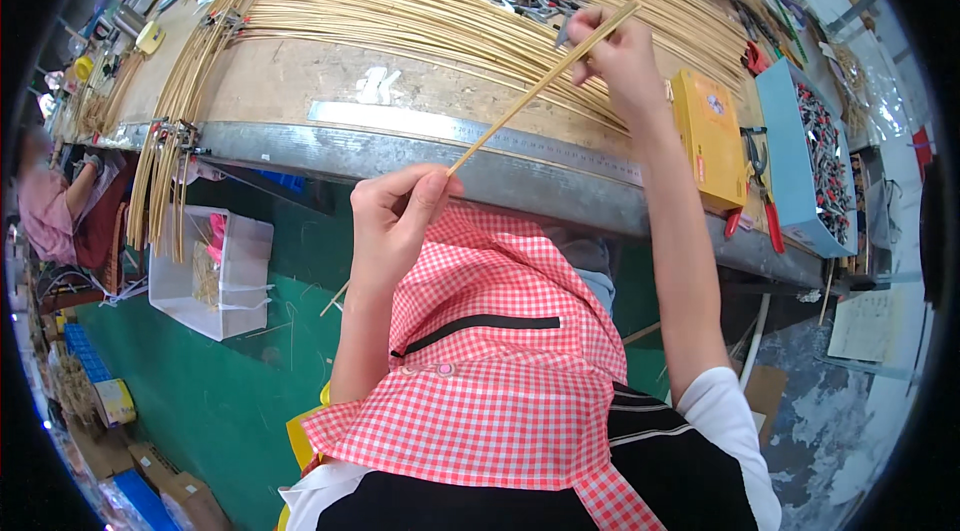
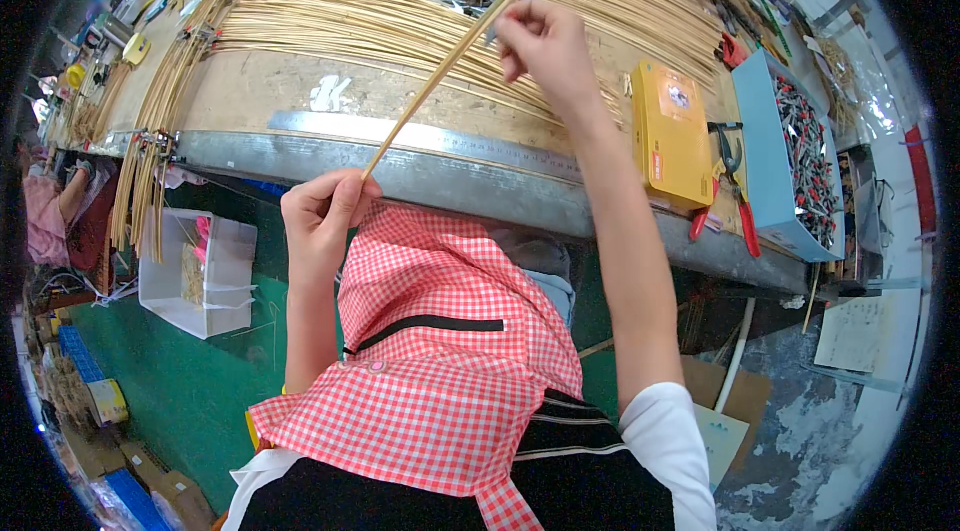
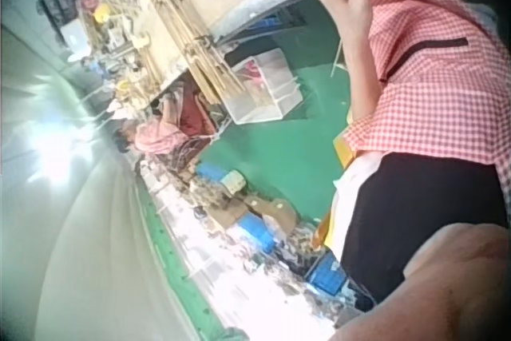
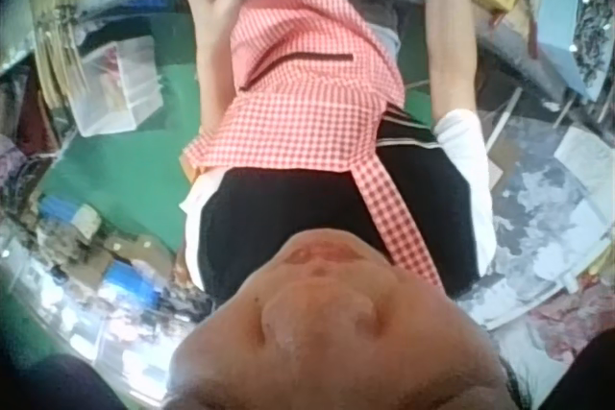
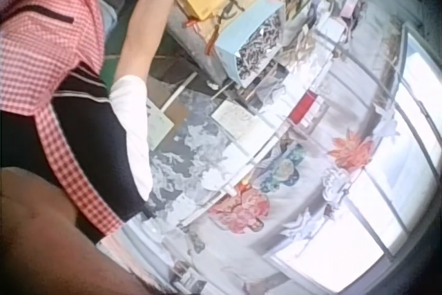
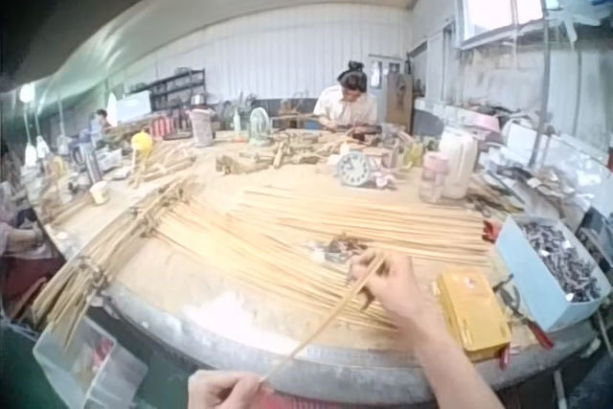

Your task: The person repeatedly picks up thin bamboo sticks from a pile on a workbench, aligns them, and secures them with small metal clips. The person then places the assembled sticks back onto the table. This process is repeated continuously throughout the video.

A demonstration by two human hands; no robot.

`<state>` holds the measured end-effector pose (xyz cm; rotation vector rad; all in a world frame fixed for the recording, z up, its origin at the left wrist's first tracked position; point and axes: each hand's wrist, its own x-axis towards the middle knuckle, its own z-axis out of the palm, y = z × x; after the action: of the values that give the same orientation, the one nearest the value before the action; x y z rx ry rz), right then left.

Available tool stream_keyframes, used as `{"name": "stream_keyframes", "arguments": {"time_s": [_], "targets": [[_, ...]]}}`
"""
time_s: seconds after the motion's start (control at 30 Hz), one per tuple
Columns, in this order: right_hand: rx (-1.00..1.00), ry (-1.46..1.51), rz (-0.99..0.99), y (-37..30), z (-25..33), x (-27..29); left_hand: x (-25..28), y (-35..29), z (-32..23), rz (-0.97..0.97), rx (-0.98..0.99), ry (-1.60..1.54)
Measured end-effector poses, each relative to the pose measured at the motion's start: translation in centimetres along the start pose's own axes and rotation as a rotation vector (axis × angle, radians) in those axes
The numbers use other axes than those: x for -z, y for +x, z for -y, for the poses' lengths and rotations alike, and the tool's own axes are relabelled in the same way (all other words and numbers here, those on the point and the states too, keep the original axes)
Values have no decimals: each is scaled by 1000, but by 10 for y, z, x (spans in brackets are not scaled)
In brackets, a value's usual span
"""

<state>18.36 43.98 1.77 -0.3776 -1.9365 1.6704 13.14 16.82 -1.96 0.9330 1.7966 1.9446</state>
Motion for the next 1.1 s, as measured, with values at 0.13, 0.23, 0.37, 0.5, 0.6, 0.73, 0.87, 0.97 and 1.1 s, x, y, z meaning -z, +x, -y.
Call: {"name": "stream_keyframes", "arguments": {"time_s": [0.13,0.23,0.37,0.5,0.6,0.73,0.87,0.97,1.1], "targets": [[-129,271,103,-62,-9,-20,-5,1,-1,6,-13,31],[-166,404,155,-93,-20,-32,-7,0,-1,4,-10,62],[-164,492,154,-125,-8,-49,-7,0,0,-7,-2,158],[-152,525,47,-141,-7,-63,-10,0,1,-21,-143,304],[-192,577,33,-145,-5,-69,-13,-1,-2,-9,-224,400],[-136,686,10,-149,-16,-79,-16,-1,-3,-6,-305,432],[-128,742,-25,-152,-21,-86,-17,-2,-3,15,-338,456],[-144,714,-63,-154,-20,-89,-16,-2,-2,21,-358,482],[-117,656,-101,-156,-19,-92,-18,-2,-3,21,-386,491]]}}
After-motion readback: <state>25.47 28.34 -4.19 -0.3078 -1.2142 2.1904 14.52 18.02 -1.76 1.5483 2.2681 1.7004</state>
